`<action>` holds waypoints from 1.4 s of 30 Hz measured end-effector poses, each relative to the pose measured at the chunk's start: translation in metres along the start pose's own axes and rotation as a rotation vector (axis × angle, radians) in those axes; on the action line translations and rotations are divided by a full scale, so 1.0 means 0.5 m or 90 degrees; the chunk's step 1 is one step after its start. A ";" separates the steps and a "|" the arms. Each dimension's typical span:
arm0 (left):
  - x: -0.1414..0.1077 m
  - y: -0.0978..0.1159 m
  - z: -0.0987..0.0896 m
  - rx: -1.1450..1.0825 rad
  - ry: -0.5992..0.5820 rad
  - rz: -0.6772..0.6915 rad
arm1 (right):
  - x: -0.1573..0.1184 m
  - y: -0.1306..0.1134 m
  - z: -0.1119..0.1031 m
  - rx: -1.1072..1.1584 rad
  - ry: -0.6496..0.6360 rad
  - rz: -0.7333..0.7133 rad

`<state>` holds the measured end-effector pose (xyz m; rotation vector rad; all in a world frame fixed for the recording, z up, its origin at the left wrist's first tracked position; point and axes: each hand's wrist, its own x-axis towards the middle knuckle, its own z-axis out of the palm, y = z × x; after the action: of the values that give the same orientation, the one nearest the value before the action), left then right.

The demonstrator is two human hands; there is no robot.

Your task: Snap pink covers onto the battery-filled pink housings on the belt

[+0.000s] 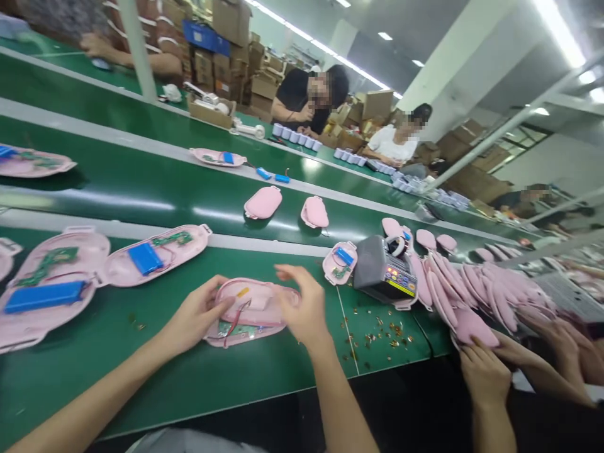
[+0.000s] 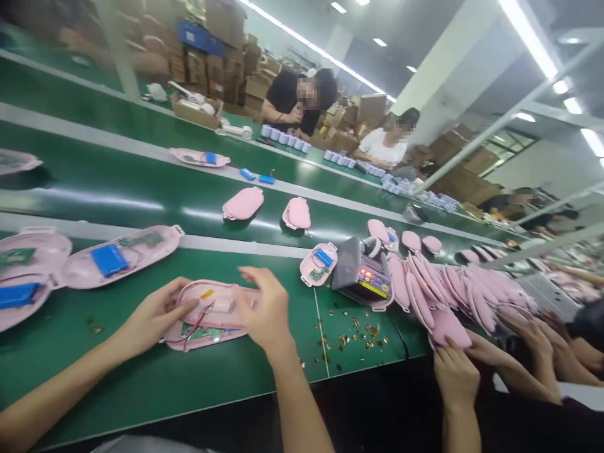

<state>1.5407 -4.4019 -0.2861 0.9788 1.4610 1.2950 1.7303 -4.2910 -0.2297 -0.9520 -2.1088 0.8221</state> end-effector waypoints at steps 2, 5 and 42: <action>-0.001 0.003 0.000 0.017 0.006 -0.021 | -0.038 0.059 -0.073 0.147 0.311 0.187; -0.010 0.013 0.012 0.002 0.046 -0.054 | -0.075 0.160 -0.188 0.204 0.487 0.338; -0.001 -0.035 0.007 -0.082 0.030 0.128 | 0.043 -0.022 0.111 -0.344 -0.281 -0.403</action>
<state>1.5442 -4.4036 -0.3033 1.0362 1.3217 1.5470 1.6723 -4.2945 -0.2465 -0.2890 -2.8648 0.1330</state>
